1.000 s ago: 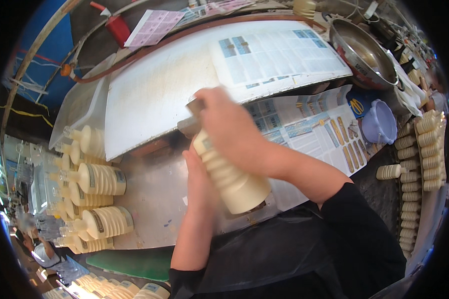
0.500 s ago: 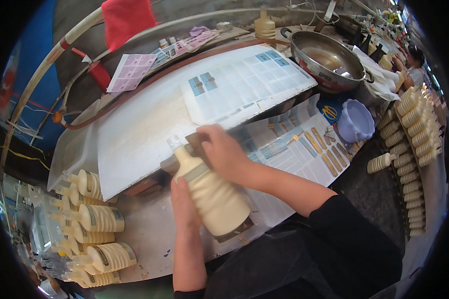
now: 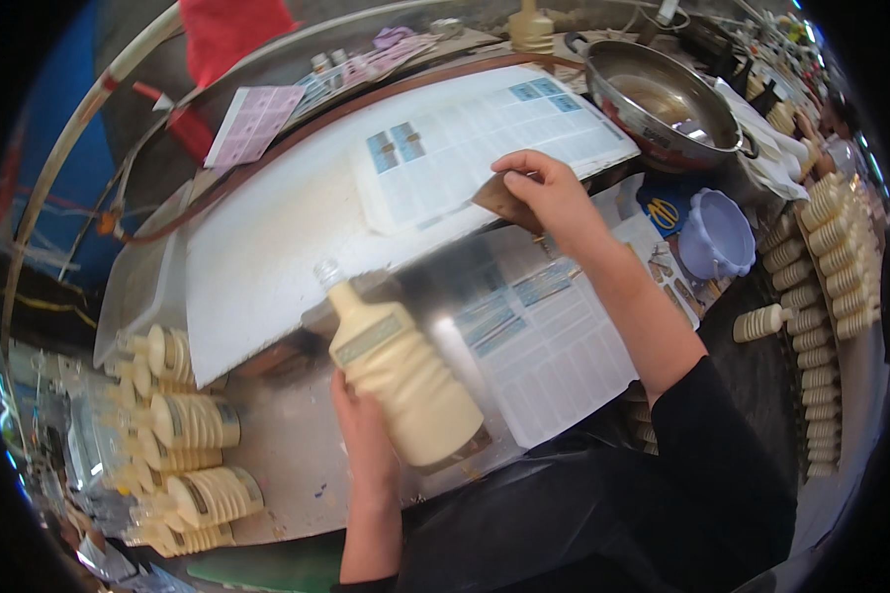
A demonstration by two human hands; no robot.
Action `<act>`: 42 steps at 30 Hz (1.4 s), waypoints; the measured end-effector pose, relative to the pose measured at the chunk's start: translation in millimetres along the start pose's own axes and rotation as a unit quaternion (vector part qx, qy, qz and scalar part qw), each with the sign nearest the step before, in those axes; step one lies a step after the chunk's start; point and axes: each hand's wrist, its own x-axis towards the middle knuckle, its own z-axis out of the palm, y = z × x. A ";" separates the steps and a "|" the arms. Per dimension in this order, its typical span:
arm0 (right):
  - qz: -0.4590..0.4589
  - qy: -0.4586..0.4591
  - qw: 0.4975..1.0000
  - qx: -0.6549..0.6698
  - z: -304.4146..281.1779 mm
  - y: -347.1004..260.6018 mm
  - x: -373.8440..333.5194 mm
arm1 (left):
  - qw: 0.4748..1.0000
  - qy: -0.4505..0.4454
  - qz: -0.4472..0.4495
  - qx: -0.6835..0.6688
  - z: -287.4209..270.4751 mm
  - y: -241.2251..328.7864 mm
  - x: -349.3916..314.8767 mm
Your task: The person applies adhesive labels to cream-colored plastic bottles at a workbench. They pick up each bottle, smooth the label onto the surface, and place the labeled bottle aside. The process repeats for multiple bottles.
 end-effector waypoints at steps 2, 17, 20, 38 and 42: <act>0.016 0.032 0.990 -0.135 -35.5 -4.3 25.4 | 0.994 -0.011 0.012 0.108 -5.4 -12.0 -11.9; -0.024 0.018 0.727 -0.686 -76.3 21.9 195.4 | 0.991 -0.027 0.038 0.123 -3.9 -13.5 -11.8; 0.018 -0.092 0.679 -0.728 -73.3 3.3 163.8 | 0.991 -0.018 0.040 0.125 -5.8 -14.4 -15.2; -0.414 0.046 0.716 -0.560 -113.4 31.7 -12.6 | 0.988 -0.005 0.074 0.138 -19.7 -34.1 -44.8; -0.079 -0.045 0.948 -0.306 -61.5 16.9 -59.6 | 0.919 -0.018 0.184 0.349 -34.8 -55.4 -65.1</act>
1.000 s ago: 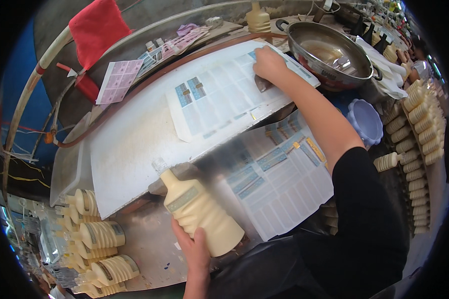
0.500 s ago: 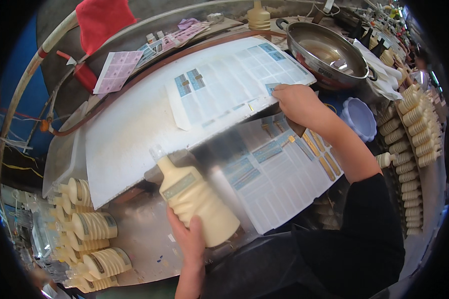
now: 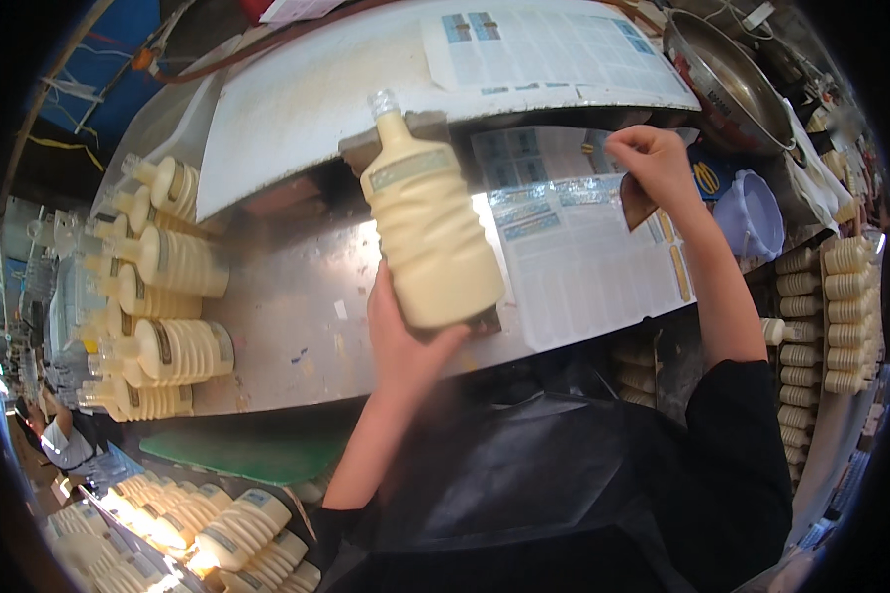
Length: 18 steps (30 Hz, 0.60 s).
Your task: The person applies adhesive labels to cream-colored plastic bottles at a workbench. They pick up each bottle, smooth the label onto the surface, and place the labeled bottle aside. The process repeats for multiple bottles.
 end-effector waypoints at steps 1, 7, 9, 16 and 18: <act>0.032 -0.043 0.998 0.032 8.7 -22.2 -15.4 | 1.000 0.020 0.011 0.021 3.5 4.3 3.4; -0.301 -0.065 0.951 -0.009 68.6 -119.8 -102.2 | 0.999 0.028 0.021 0.014 -2.9 10.1 9.0; -0.412 -0.059 0.903 -0.103 84.5 -130.4 -119.8 | 0.999 0.012 0.027 0.012 -10.7 7.7 5.5; -0.453 0.009 0.870 -0.193 113.8 -131.7 -143.1 | 0.974 0.038 -0.118 -0.190 -11.2 31.3 27.6; -0.457 0.010 0.863 -0.213 114.0 -131.3 -145.9 | 0.982 0.055 -0.120 -0.137 -6.2 34.8 32.3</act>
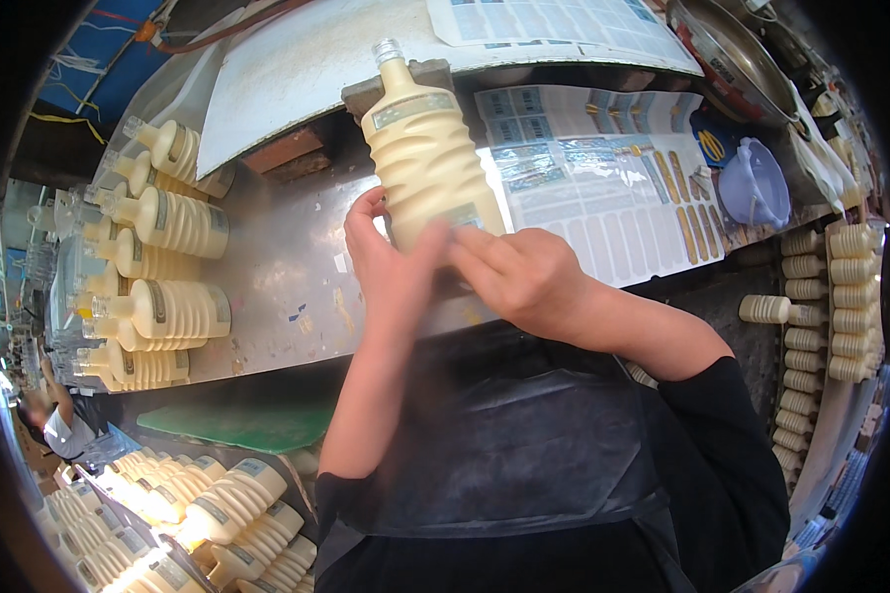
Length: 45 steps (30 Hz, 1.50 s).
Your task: The person applies adhesive labels to cream-colored plastic bottles at a workbench. They pick up each bottle, smooth the label onto the surface, and place the labeled bottle aside. The process repeats for multiple bottles.
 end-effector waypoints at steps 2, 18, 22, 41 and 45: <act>-0.005 0.020 1.000 -0.013 2.4 -2.0 -2.4 | 1.000 0.010 0.000 0.010 1.8 1.2 2.5; 0.486 -0.111 0.769 0.401 26.8 36.2 -10.8 | 0.996 -0.012 0.014 -0.092 10.0 -5.4 -17.3; 0.493 -0.136 0.766 0.390 28.7 37.2 -8.5 | 0.991 -0.015 -0.010 -0.135 12.2 -3.0 -17.6; 0.493 -0.126 0.766 0.393 30.6 35.8 -10.1 | 0.986 -0.022 -0.010 -0.165 10.2 -4.9 -19.5; 0.509 -0.098 0.712 0.473 39.6 42.0 -17.9 | 0.975 -0.025 -0.023 -0.219 8.9 -5.4 -19.9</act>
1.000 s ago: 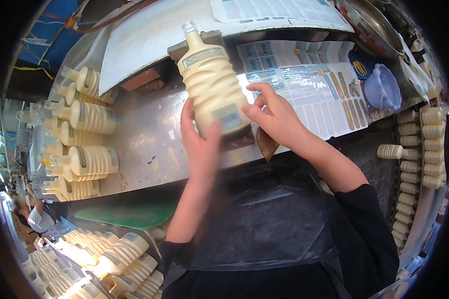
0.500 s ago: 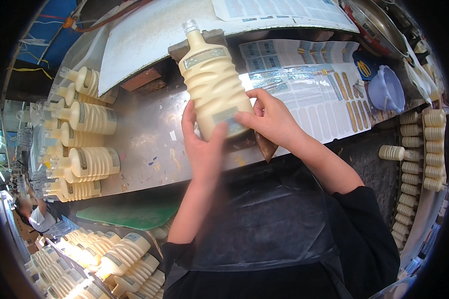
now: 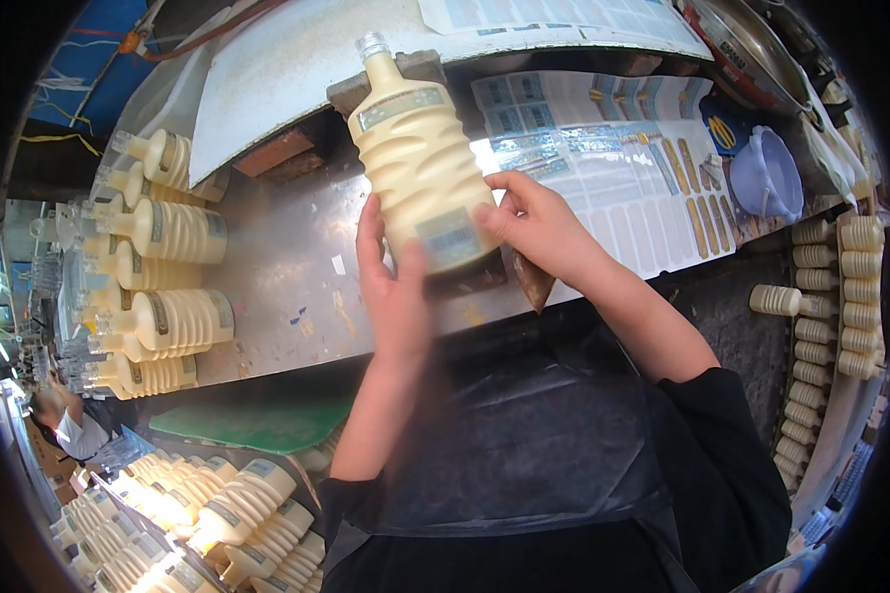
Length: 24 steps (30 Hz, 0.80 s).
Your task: The person applies adhesive labels to cream-colored plastic bottles at a workbench. They pick up each bottle, smooth the label onto the surface, and place the labeled bottle aside. The process repeats for multiple bottles.
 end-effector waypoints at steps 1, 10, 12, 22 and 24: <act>-0.001 -0.007 1.000 0.002 -0.8 -0.7 -1.0 | 1.000 -0.001 -0.008 -0.018 -1.6 0.4 -0.3; -0.003 0.002 0.998 -0.060 2.5 -11.1 -7.9 | 0.999 -0.024 0.017 0.025 -6.6 -9.7 -0.6; -0.009 0.006 0.998 -0.063 2.6 -9.4 -7.3 | 1.000 -0.023 0.013 0.015 -5.1 -6.0 -0.4; -0.013 0.002 0.998 -0.064 2.5 -7.2 -6.2 | 1.000 -0.018 0.020 0.007 -5.1 -7.3 -0.1; -0.013 0.001 0.998 -0.064 2.1 -7.5 -6.4 | 1.000 -0.017 0.020 0.009 -5.4 -7.7 -0.4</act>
